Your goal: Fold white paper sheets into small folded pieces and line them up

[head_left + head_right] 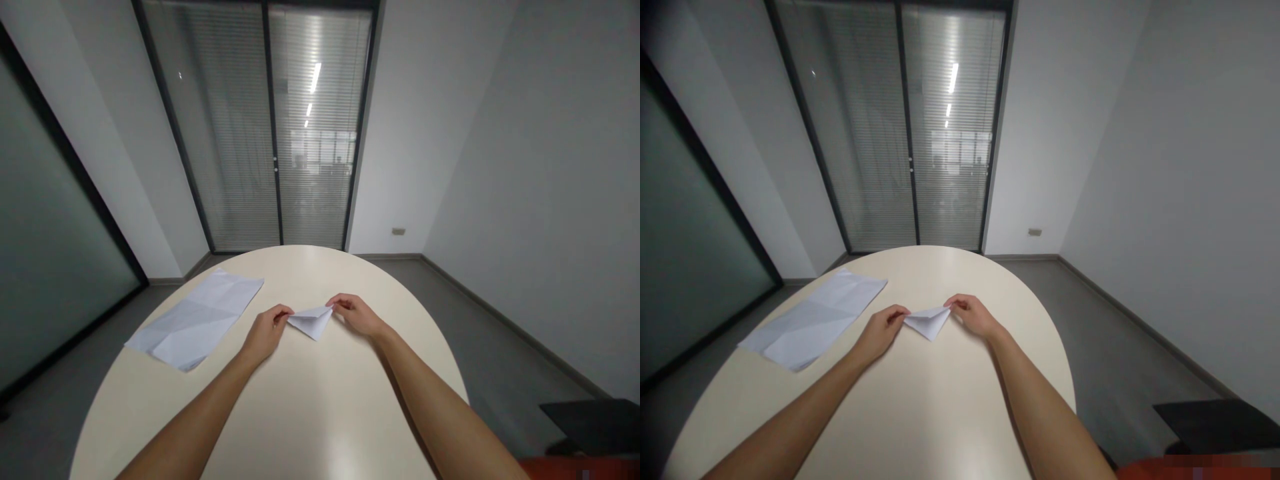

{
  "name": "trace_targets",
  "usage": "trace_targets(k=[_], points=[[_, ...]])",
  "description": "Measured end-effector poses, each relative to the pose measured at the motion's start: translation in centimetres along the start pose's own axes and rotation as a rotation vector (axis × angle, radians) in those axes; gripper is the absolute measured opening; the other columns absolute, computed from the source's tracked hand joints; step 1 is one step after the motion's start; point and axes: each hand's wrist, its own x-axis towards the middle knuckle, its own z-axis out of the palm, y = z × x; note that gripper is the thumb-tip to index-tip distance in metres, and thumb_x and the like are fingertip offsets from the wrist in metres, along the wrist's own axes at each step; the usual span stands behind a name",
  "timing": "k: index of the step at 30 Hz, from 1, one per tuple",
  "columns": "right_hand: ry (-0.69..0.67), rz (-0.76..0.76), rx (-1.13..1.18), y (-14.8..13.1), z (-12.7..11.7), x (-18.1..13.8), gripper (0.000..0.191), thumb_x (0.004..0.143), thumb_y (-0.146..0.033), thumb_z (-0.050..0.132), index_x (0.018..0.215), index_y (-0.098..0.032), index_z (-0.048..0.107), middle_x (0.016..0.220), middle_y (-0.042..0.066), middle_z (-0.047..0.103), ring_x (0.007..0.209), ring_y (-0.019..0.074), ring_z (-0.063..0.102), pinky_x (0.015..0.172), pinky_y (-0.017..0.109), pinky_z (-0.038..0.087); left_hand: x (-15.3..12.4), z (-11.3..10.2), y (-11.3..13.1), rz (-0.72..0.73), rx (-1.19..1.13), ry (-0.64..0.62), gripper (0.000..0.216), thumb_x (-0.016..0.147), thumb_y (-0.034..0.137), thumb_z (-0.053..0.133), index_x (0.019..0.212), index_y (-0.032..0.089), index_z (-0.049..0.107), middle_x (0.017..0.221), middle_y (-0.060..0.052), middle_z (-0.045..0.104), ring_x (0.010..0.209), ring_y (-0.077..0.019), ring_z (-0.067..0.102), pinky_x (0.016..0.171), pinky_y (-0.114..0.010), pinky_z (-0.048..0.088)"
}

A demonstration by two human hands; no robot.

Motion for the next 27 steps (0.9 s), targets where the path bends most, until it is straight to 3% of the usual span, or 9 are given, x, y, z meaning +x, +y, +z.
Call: trace_targets(k=[10, 16, 22, 27], points=[[0.02, 0.081, -0.03, -0.48, -0.22, -0.01, 0.023, 0.088, -0.031, 0.056, 0.097, -0.018, 0.073, 0.085, 0.004, 0.071, 0.085, 0.0186, 0.064, 0.084, 0.033, 0.048, -0.16, 0.06, -0.03, -0.023, 0.018, 0.01, 0.024, 0.081, 0.018, 0.05, 0.089, 0.018, 0.073, 0.085, -0.004, 0.075, 0.078, -0.0188, 0.067, 0.077, -0.03, 0.051], [0.027, 0.092, 0.01, 0.0, -0.07, 0.03, 0.034, 0.081, -0.046, 0.071, 0.097, -0.017, 0.071, 0.082, 0.004, 0.07, 0.077, 0.0179, 0.063, 0.075, 0.032, 0.048, -0.21, 0.19, 0.0, -0.02, 0.019, 0.022, 0.023, 0.082, 0.02, 0.051, 0.088, 0.019, 0.073, 0.085, -0.004, 0.075, 0.077, -0.0189, 0.066, 0.076, -0.031, 0.052], [0.075, 0.095, 0.001, 0.09, -0.04, 0.01, 0.044, 0.077, -0.047, 0.076, 0.108, -0.017, 0.07, 0.08, 0.002, 0.067, 0.071, 0.0157, 0.061, 0.067, 0.029, 0.045, -0.43, 0.34, 0.26, -0.047, 0.097, 0.037, 0.022, 0.079, 0.016, 0.051, 0.087, 0.02, 0.071, 0.071, 0.0, 0.069, 0.066, -0.0166, 0.062, 0.065, -0.027, 0.048], [0.078, 0.076, -0.019, -0.36, 0.37, 0.04, 0.038, 0.077, -0.047, 0.076, 0.098, -0.016, 0.071, 0.082, 0.004, 0.069, 0.072, 0.0164, 0.061, 0.067, 0.029, 0.046, -0.5, 0.84, 0.76, -0.03, 0.053, 0.028, 0.018, 0.085, 0.03, 0.061, 0.098, 0.023, 0.07, 0.094, -0.003, 0.076, 0.085, -0.0191, 0.069, 0.077, -0.029, 0.053]])
